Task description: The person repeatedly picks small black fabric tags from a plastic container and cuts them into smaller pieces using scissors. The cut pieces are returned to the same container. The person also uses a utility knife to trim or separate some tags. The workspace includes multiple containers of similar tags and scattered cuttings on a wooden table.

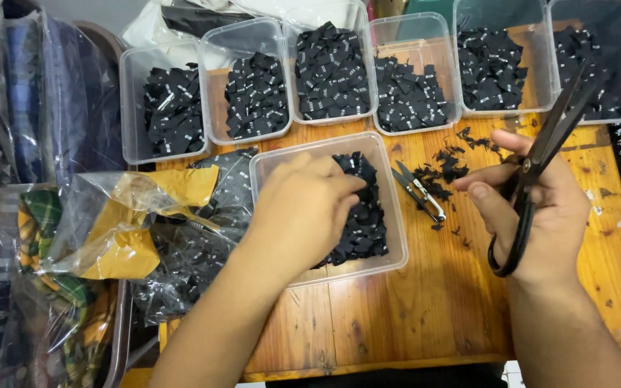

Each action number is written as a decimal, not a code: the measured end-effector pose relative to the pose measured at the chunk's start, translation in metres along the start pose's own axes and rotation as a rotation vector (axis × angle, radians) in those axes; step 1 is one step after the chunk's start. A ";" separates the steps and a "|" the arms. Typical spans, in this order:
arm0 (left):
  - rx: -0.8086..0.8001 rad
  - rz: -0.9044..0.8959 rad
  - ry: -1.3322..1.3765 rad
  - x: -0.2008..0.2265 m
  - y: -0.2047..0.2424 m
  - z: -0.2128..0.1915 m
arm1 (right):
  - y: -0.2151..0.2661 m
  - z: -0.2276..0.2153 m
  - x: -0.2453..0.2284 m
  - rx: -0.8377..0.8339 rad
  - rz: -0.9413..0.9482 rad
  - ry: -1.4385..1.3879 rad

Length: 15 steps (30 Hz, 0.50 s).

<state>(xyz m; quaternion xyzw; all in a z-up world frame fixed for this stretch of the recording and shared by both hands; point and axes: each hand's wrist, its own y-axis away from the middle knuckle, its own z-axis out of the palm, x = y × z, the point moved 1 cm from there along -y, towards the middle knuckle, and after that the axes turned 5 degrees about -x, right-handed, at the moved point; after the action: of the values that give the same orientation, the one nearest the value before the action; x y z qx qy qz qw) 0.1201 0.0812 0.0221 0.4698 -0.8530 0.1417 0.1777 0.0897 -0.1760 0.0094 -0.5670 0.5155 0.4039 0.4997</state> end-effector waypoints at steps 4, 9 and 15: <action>-0.173 -0.057 -0.083 -0.005 0.000 0.000 | -0.001 0.001 0.001 -0.024 -0.006 0.030; -0.466 -0.186 -0.057 -0.006 0.003 -0.023 | 0.000 0.006 -0.004 -0.063 0.078 0.060; -0.375 -0.109 -0.065 -0.005 0.004 -0.010 | 0.000 0.009 -0.003 -0.087 0.084 0.089</action>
<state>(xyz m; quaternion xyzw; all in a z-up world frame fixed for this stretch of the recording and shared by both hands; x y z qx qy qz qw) 0.1211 0.0914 0.0284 0.4784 -0.8430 -0.0450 0.2418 0.0896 -0.1666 0.0109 -0.5834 0.5424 0.4208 0.4340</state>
